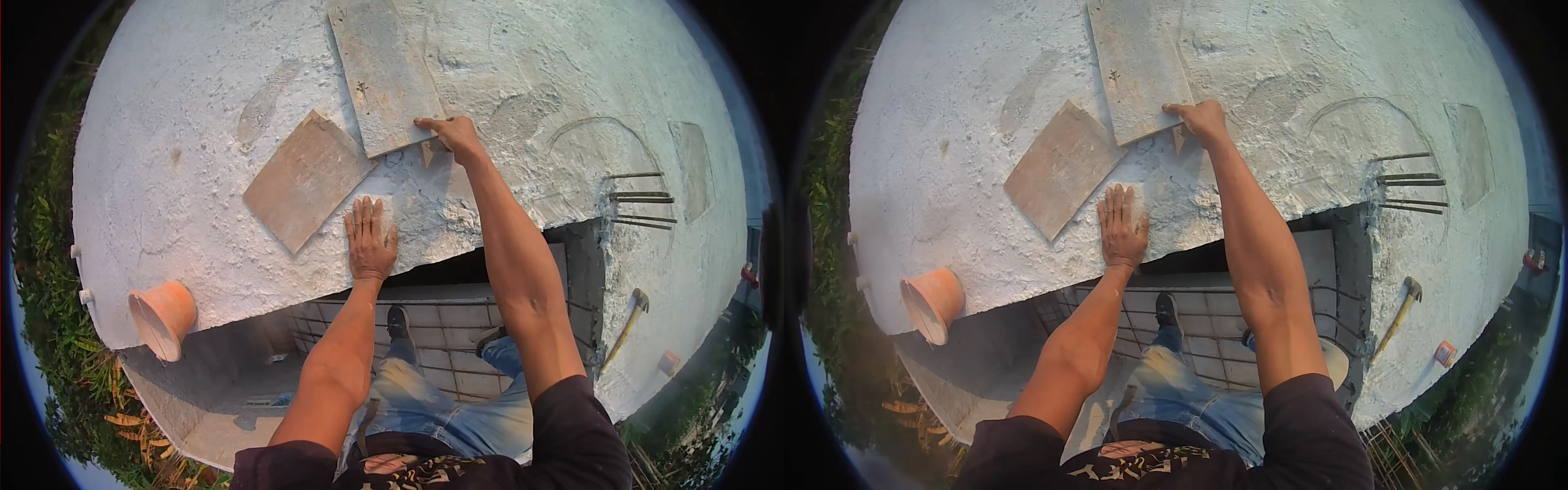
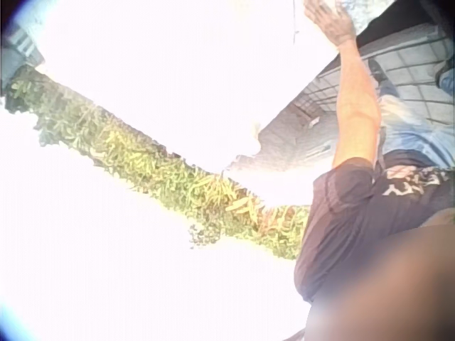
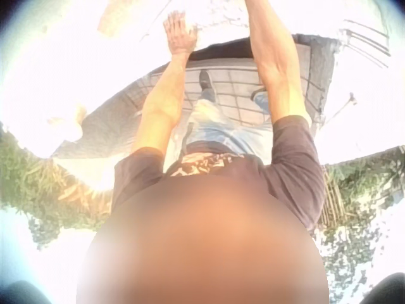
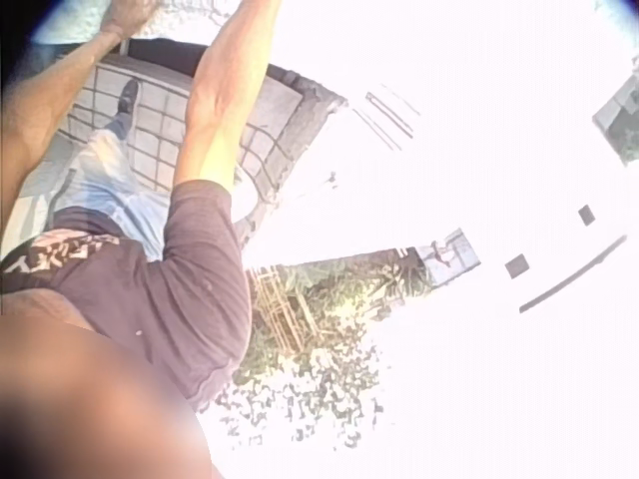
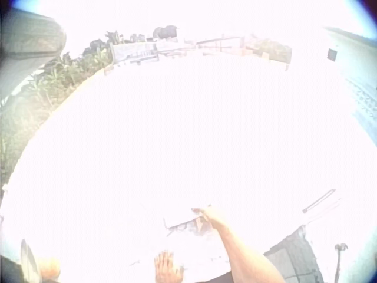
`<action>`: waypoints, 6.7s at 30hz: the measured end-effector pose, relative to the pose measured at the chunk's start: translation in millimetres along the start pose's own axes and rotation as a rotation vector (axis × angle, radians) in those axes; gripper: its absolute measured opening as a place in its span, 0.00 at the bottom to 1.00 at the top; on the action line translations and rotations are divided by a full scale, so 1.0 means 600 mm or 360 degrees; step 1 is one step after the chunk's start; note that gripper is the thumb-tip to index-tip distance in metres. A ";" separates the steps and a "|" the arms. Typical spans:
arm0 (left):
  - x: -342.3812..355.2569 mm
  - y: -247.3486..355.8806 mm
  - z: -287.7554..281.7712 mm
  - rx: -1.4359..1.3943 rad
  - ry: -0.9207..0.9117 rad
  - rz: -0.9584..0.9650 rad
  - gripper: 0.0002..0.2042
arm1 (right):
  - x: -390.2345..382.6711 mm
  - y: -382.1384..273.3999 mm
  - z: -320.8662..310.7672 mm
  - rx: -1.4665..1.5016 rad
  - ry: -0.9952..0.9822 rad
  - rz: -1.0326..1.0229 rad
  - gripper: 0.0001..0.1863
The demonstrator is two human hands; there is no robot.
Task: Installing wooden formwork and metal mesh for a concrete structure.
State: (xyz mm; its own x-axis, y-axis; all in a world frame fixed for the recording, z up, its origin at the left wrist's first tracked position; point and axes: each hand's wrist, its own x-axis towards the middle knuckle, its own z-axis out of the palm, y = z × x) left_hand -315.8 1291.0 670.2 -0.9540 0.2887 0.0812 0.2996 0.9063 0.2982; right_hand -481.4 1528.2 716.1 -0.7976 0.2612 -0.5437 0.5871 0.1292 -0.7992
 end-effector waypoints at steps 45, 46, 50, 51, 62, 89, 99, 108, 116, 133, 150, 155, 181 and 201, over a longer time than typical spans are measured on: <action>-0.321 0.129 0.173 -0.1037 -0.1489 0.0407 0.31 | -0.699 0.422 -0.361 0.0346 0.0703 0.0348 0.35; -0.313 0.131 0.202 -0.1019 -0.1495 0.0431 0.31 | -0.692 0.431 -0.362 0.0132 0.0725 0.0375 0.33; -0.320 0.192 0.302 -0.0960 -0.1512 0.0324 0.24 | -0.693 0.434 -0.359 -0.0132 0.0833 0.0435 0.28; -0.318 0.199 0.321 -0.0950 -0.1483 0.0394 0.23 | -0.689 0.426 -0.346 -0.0099 0.0852 0.0406 0.27; -0.347 0.276 0.451 -0.0822 -0.1432 0.0489 0.23 | -0.658 0.373 -0.084 -0.0817 -0.0165 -0.0015 0.09; -0.320 0.308 0.450 -0.0646 -0.1530 0.0477 0.22 | -0.646 0.367 -0.165 -0.0630 0.0094 -0.0011 0.08; -0.314 0.314 0.455 -0.0495 -0.1631 0.0368 0.24 | -0.644 0.376 -0.149 -0.0598 0.0173 -0.0032 0.07; -0.326 0.331 0.452 -0.0518 -0.1663 0.0356 0.27 | -0.631 0.402 -0.154 -0.0628 0.0203 -0.0084 0.08; -0.311 0.302 0.462 -0.0609 -0.1608 0.0369 0.30 | -0.614 0.398 -0.150 -0.0684 0.0088 -0.0037 0.09; -0.324 0.329 0.457 -0.0563 -0.1618 0.0429 0.27 | -0.607 0.407 -0.215 -0.0459 0.0106 0.0073 0.07; -0.320 0.328 0.446 -0.0442 -0.1618 0.0415 0.26 | -0.604 0.416 -0.244 -0.0388 0.0159 -0.0006 0.06; -0.329 0.338 0.441 -0.0496 -0.1603 0.0423 0.24 | -0.607 0.416 -0.246 -0.0357 0.0145 -0.0026 0.07; -0.323 0.298 0.463 -0.0301 -0.1584 0.0576 0.21 | -0.651 0.471 -0.254 -0.0475 -0.0018 0.0179 0.07; -0.319 0.333 0.404 -0.0739 -0.1755 0.0318 0.19 | -0.655 0.464 -0.209 -0.0452 0.0153 0.0084 0.08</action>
State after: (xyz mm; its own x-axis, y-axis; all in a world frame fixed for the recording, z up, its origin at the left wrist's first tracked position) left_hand -70.3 1492.0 483.5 -0.3006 0.7237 -0.6213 0.1916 0.6839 0.7040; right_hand 13.0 1581.2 739.4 -0.7562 0.3624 -0.5449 0.6534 0.3720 -0.6593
